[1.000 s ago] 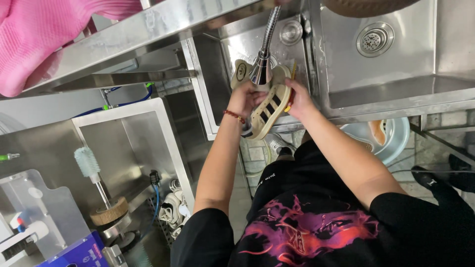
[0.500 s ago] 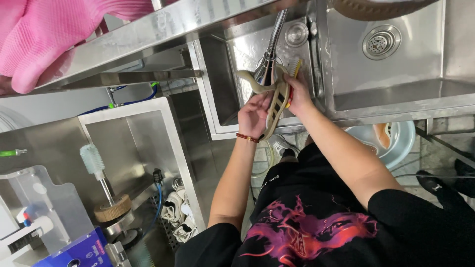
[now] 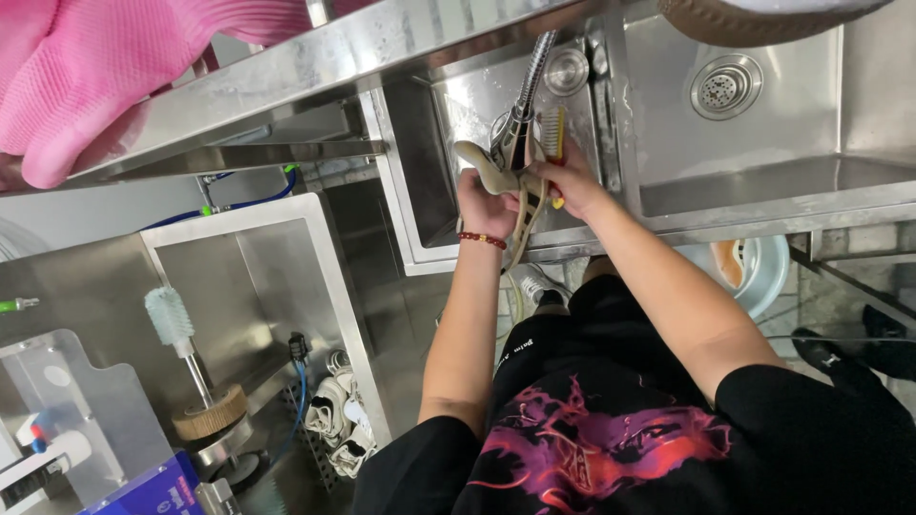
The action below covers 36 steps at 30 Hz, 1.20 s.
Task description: The person scrubs a beige sneaker with a yellow brush under running water in a stainless steel sink, repeatedly rinsing and rotating the shoe to clean different areas. The person continues scrubbing the upper, sides, and sole of the shoe throughout the clip.
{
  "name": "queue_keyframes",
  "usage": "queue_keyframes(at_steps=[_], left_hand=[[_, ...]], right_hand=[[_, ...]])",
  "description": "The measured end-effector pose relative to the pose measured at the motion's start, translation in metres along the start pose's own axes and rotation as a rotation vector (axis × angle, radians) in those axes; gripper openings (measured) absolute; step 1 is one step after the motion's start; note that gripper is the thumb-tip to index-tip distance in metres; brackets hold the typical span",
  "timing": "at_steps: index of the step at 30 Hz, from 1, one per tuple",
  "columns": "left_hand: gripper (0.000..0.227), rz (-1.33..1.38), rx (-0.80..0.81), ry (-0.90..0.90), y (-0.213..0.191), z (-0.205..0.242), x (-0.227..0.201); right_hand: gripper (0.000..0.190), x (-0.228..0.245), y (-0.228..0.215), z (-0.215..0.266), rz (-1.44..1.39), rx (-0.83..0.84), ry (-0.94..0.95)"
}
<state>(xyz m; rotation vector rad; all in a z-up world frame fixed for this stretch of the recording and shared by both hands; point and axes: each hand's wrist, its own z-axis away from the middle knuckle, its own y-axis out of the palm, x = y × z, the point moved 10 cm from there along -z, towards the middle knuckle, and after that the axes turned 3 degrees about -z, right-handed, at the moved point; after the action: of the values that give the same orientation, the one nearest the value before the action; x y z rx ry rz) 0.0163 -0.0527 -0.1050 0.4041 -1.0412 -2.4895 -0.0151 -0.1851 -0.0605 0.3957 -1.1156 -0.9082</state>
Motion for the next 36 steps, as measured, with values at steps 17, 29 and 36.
queue_keyframes(at_steps=[17, 29, 36], left_hand=[[0.052, -0.1, -0.066, 0.146, 0.014, 0.009, -0.015], [0.035, -0.164, -0.206, 0.078, -0.065, -0.023, 0.005], [0.036, -0.102, -0.208, 0.059, -0.055, -0.013, -0.004]], right_hand=[[0.051, 0.043, 0.007, -0.012, 0.741, -0.179, -0.215], [0.054, 0.049, 0.021, 0.014, 0.977, -0.208, -0.186], [0.011, 0.064, 0.061, 0.019, 1.565, -0.111, -0.597]])
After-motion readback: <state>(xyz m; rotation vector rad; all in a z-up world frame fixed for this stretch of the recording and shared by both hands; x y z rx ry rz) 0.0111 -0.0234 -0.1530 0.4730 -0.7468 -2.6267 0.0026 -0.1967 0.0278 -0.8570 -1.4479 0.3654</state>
